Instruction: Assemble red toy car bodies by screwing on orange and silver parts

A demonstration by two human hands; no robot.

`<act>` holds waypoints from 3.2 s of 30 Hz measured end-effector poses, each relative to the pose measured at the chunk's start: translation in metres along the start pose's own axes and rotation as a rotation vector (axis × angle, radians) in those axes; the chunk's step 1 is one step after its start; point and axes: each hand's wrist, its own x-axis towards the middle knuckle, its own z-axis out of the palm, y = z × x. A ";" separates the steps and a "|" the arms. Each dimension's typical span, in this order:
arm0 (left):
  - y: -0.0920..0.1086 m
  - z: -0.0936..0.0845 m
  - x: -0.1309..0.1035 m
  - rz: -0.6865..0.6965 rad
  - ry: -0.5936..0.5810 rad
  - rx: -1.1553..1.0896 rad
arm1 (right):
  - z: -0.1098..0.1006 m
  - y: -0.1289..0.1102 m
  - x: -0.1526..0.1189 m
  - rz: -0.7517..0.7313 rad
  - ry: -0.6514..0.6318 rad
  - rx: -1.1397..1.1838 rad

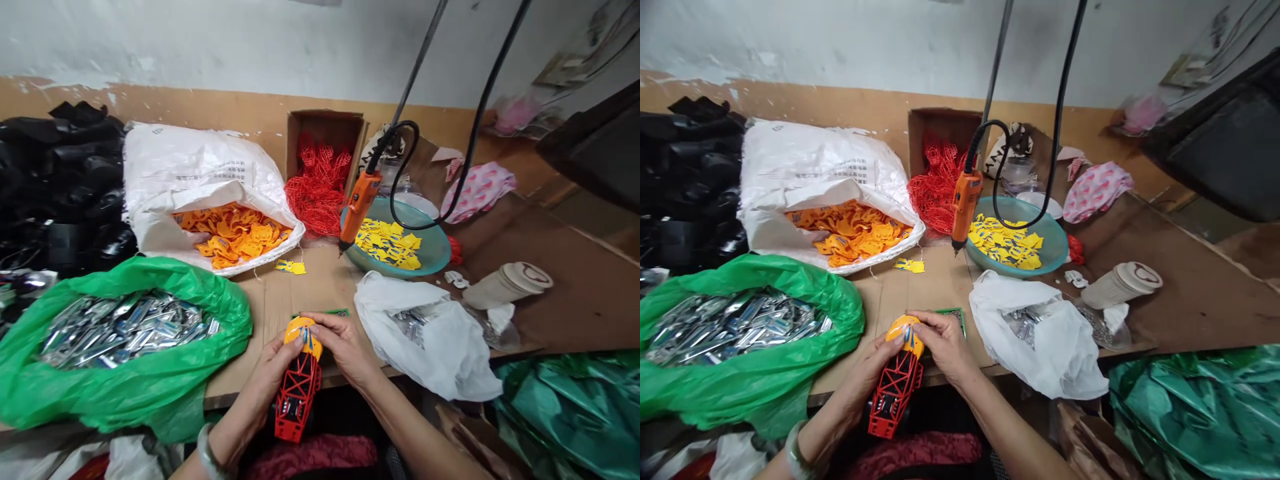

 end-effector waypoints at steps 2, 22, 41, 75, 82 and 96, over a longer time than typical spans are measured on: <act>0.002 -0.002 0.004 0.017 -0.026 0.027 | -0.002 0.000 0.005 0.010 -0.016 -0.015; -0.020 -0.050 -0.018 0.601 -0.054 0.512 | 0.015 -0.012 -0.011 -0.194 -0.374 -0.185; 0.023 -0.059 -0.037 1.357 -0.124 1.467 | 0.008 -0.021 -0.021 -0.783 -0.613 -0.411; 0.003 -0.051 -0.036 1.217 -0.142 1.046 | 0.013 -0.025 -0.006 -0.620 -0.688 -0.289; 0.000 -0.043 -0.029 1.108 -0.140 0.860 | 0.015 -0.023 -0.008 -0.480 -0.664 -0.238; 0.003 -0.042 -0.017 -0.058 -0.228 -0.168 | 0.008 -0.028 0.004 -0.133 -0.438 -0.146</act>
